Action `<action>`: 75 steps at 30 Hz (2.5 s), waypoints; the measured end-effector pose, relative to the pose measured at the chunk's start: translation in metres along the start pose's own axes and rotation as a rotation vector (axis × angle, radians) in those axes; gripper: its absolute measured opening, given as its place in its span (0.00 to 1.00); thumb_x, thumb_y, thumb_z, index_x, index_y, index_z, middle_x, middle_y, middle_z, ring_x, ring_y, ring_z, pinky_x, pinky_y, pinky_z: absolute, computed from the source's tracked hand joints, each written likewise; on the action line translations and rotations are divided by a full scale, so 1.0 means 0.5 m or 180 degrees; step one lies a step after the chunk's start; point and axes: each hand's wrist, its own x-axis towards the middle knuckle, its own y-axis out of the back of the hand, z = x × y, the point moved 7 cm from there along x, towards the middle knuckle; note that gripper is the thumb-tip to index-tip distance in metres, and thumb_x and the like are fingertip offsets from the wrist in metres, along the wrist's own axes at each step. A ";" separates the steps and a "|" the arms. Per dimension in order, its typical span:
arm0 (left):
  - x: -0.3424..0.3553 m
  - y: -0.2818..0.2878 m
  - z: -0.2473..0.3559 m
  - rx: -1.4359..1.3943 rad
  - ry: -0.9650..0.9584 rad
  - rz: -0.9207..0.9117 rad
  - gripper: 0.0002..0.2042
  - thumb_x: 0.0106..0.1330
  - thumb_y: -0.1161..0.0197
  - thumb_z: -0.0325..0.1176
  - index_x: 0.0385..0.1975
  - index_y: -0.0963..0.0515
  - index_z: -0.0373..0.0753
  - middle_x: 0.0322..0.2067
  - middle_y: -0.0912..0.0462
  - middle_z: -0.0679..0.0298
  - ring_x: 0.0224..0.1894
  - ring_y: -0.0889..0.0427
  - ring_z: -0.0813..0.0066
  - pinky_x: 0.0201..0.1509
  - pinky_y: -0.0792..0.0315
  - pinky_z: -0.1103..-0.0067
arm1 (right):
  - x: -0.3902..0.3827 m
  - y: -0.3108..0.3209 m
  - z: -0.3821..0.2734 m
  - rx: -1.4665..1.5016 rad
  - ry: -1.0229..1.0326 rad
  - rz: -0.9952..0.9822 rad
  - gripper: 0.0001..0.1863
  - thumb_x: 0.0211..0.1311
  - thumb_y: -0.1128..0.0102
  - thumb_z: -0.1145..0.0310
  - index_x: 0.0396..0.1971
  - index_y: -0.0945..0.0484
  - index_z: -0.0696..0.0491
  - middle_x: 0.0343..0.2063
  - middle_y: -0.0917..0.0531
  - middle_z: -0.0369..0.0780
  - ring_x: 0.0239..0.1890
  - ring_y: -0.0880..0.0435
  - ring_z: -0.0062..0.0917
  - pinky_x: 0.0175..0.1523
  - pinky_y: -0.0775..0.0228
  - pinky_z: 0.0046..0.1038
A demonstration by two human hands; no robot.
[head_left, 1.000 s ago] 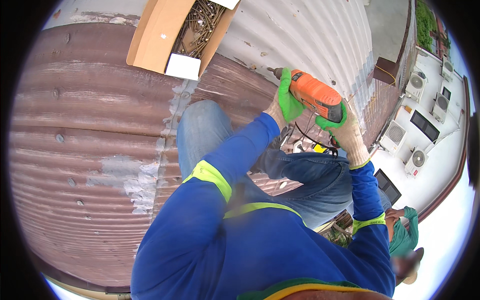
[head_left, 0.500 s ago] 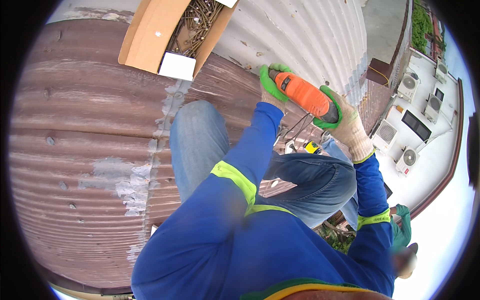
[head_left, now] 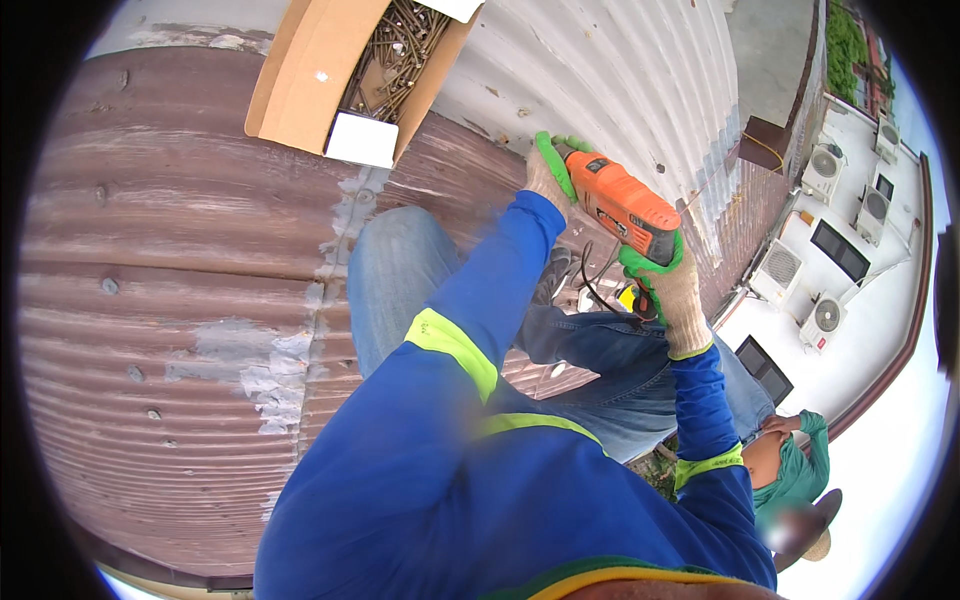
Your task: The person uses a corded drill to fasten screws into a corrugated metal roof sheet. They repeatedly pick screws from a nearby box and drive them into the roof surface while standing on the roof. A second person is visible nearby but not directly involved in the fastening.
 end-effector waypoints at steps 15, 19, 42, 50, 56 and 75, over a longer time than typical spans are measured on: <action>0.013 -0.023 -0.019 -0.0514 -0.0055 -0.0607 0.20 0.76 0.37 0.53 0.27 0.25 0.43 0.28 0.16 0.57 0.33 0.15 0.57 0.45 0.15 0.57 | 0.032 0.029 0.000 0.0104 0.0049 -0.0099 0.28 0.56 0.17 0.66 0.56 0.19 0.56 0.36 0.10 0.37 0.33 0.12 0.19 0.36 0.20 0.25; -0.006 -0.031 -0.016 -0.0465 0.0081 -0.0571 0.19 0.75 0.36 0.51 0.29 0.25 0.43 0.30 0.15 0.57 0.35 0.13 0.57 0.45 0.15 0.57 | 0.030 0.025 0.001 0.0324 0.0088 -0.0089 0.28 0.55 0.17 0.67 0.55 0.19 0.56 0.36 0.10 0.37 0.33 0.12 0.19 0.37 0.20 0.26; -0.004 -0.021 -0.014 -0.0688 0.0166 -0.0135 0.16 0.78 0.41 0.47 0.30 0.30 0.46 0.25 0.21 0.62 0.28 0.17 0.60 0.35 0.18 0.61 | -0.046 -0.057 -0.025 0.1906 -0.0567 -0.0057 0.21 0.69 0.28 0.70 0.58 0.21 0.57 0.45 0.12 0.42 0.39 0.09 0.28 0.39 0.11 0.29; 0.024 -0.005 -0.026 -0.0369 0.0409 -0.0304 0.21 0.81 0.52 0.54 0.34 0.27 0.42 0.27 0.16 0.56 0.30 0.15 0.56 0.40 0.16 0.58 | -0.056 -0.070 -0.048 0.2215 -0.0733 -0.0093 0.21 0.71 0.29 0.70 0.60 0.22 0.57 0.46 0.12 0.42 0.39 0.09 0.27 0.40 0.11 0.28; -0.019 0.013 -0.032 -0.0514 -0.0030 -0.0251 0.33 0.79 0.56 0.70 0.43 0.23 0.41 0.45 0.14 0.53 0.47 0.15 0.54 0.57 0.19 0.54 | -0.013 -0.021 -0.065 0.1497 -0.0453 -0.0313 0.23 0.67 0.25 0.72 0.59 0.22 0.58 0.43 0.12 0.40 0.39 0.08 0.26 0.40 0.12 0.26; -0.559 0.004 0.405 0.3905 -0.2696 -0.0432 0.20 0.83 0.40 0.44 0.63 0.23 0.34 0.47 0.12 0.53 0.49 0.11 0.61 0.53 0.15 0.70 | -0.227 0.066 0.126 0.3694 0.0358 0.0014 0.26 0.76 0.33 0.63 0.66 0.26 0.61 0.48 0.12 0.48 0.42 0.09 0.31 0.42 0.10 0.33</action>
